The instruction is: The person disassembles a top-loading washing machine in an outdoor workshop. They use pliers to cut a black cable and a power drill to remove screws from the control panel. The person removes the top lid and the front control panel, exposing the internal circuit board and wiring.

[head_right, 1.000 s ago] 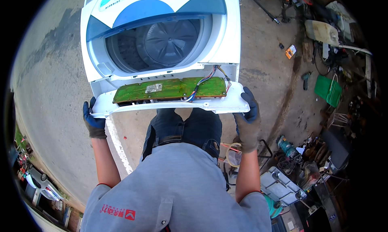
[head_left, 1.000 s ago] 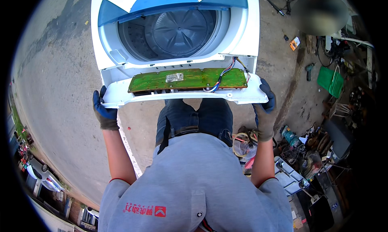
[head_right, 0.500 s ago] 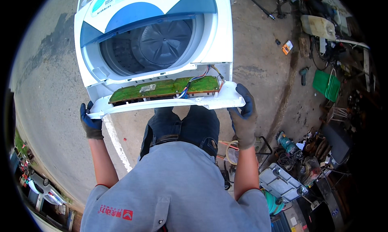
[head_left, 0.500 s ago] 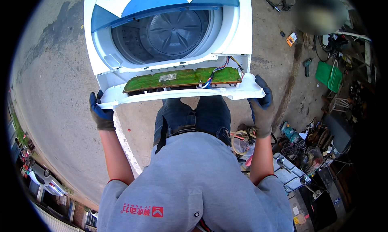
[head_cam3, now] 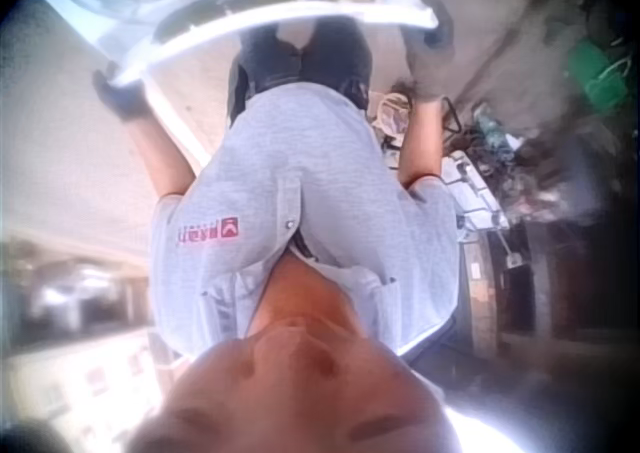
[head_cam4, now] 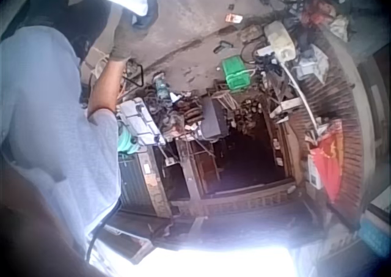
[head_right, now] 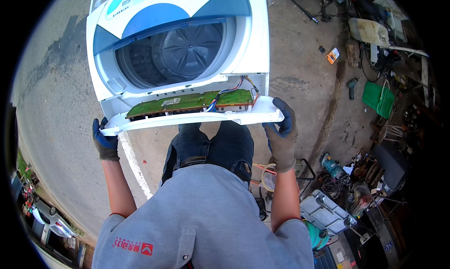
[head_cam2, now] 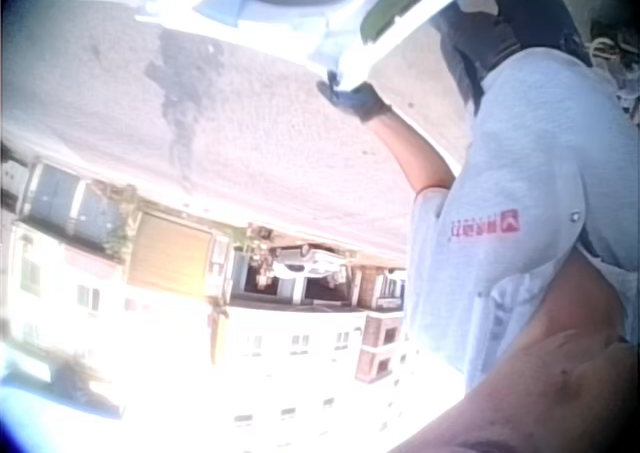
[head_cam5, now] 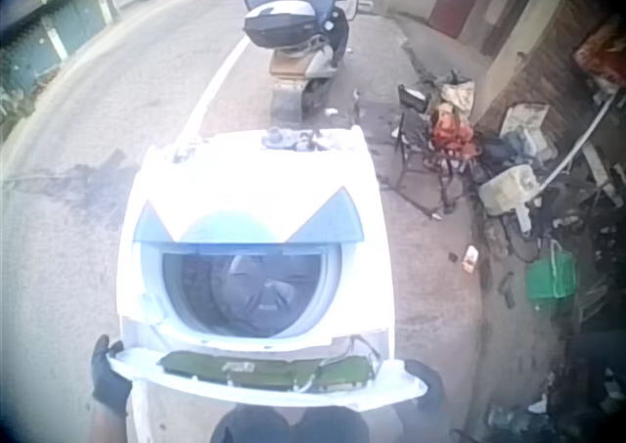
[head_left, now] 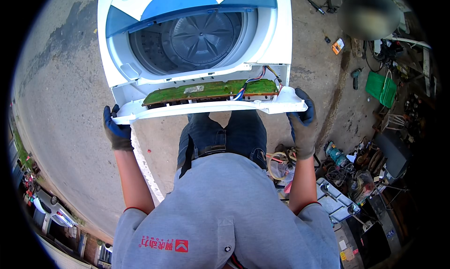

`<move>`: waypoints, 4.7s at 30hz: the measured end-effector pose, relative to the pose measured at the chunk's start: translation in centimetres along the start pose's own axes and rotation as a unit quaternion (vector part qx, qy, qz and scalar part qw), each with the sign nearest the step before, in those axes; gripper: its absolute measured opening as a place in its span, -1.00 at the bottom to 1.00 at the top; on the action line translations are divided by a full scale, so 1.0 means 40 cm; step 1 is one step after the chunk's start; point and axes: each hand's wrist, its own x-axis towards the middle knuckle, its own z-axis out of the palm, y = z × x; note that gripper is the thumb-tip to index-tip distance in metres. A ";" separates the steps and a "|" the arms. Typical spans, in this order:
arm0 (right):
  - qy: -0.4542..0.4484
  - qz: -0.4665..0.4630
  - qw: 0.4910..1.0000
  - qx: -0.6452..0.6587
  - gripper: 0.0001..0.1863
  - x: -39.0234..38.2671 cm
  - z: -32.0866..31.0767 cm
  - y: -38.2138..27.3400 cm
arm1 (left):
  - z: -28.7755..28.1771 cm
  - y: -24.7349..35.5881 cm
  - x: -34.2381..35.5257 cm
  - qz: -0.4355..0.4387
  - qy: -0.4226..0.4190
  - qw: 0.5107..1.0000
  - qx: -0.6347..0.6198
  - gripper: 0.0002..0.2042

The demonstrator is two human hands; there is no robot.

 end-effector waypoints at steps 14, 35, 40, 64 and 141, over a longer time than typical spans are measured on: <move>0.011 0.008 1.000 -0.004 -0.39 -0.004 0.005 0.002 | -0.049 -0.039 0.029 0.032 -0.040 0.999 0.010 -0.55; -0.008 -0.063 0.998 -0.011 -0.41 -0.017 -0.013 0.060 | 0.010 -0.008 -0.026 -0.073 -0.140 0.952 -0.261 -0.57; 0.000 -0.069 0.997 -0.020 -0.43 -0.019 -0.010 0.063 | -0.018 -0.019 -0.006 -0.097 -0.118 0.953 -0.263 -0.62; -0.024 -0.080 0.996 -0.003 -0.48 -0.020 -0.021 0.080 | -0.034 -0.013 0.009 -0.103 -0.117 0.956 -0.249 -0.62; -0.004 -0.090 0.995 0.033 -0.55 -0.012 -0.010 0.108 | -0.026 -0.067 0.006 -0.059 -0.076 0.963 -0.252 -0.61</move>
